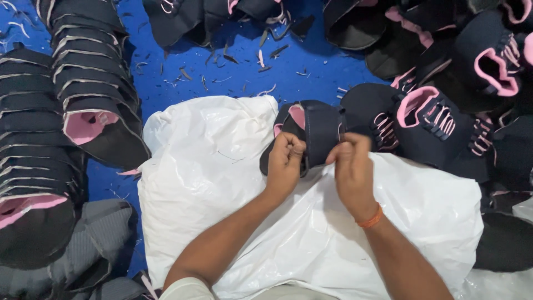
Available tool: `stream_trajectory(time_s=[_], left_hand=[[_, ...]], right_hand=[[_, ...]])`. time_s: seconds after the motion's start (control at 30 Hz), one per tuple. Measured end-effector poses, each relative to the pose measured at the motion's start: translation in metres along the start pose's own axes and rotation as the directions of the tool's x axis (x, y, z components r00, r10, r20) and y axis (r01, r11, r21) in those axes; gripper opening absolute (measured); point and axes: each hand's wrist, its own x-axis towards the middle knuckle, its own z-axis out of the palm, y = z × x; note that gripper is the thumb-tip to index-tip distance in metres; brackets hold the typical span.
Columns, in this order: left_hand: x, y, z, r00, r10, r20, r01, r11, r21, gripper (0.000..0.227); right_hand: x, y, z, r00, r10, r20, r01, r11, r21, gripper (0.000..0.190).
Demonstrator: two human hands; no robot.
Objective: The person sits on the floor and repeatedly picks up black shoes with pink interiors from a pile. They use a pair of scissors to trim loose threads and excess fabric from the shoe openings and edges, then place the shoes back down.
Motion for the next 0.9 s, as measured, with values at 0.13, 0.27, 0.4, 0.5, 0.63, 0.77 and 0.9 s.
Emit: stream_trajectory(time_s=[0.13, 0.27, 0.4, 0.5, 0.63, 0.77, 0.9], left_hand=[[-0.005, -0.012, 0.002, 0.997, -0.027, 0.076, 0.032, 0.998, -0.058, 0.019], [-0.009, 0.003, 0.016, 0.977, -0.035, 0.210, 0.043, 0.999, -0.033, 0.013], [-0.008, 0.031, 0.019, 0.972, -0.024, 0.235, 0.012, 0.999, 0.050, 0.004], [-0.005, 0.035, 0.022, 0.968, 0.063, 0.244, -0.076, 0.996, 0.044, 0.002], [-0.005, 0.044, 0.017, 0.953, 0.200, 0.226, -0.240, 0.957, 0.164, 0.008], [-0.003, 0.044, 0.010, 0.884, 0.252, 0.393, -0.366, 0.898, 0.246, 0.015], [0.004, 0.073, 0.004, 0.806, 0.511, 0.298, -0.571, 0.803, 0.169, 0.025]], right_hand=[[0.014, 0.011, -0.003, 0.973, 0.056, -0.223, 0.010, 0.958, 0.286, 0.025], [0.021, 0.058, -0.003, 0.937, 0.312, -0.158, -0.211, 0.865, 0.454, 0.029], [0.036, 0.054, -0.009, 0.919, 0.391, 0.044, -0.368, 0.815, 0.447, 0.032], [0.041, 0.033, -0.017, 0.904, 0.423, 0.060, -0.386, 0.750, 0.537, 0.029], [0.040, 0.063, -0.025, 0.909, 0.391, 0.140, -0.391, 0.690, 0.610, 0.016], [0.040, 0.057, -0.029, 0.927, 0.306, 0.219, -0.371, 0.651, 0.662, 0.012], [0.038, 0.008, -0.028, 0.924, 0.345, 0.162, -0.344, 0.573, 0.744, 0.020]])
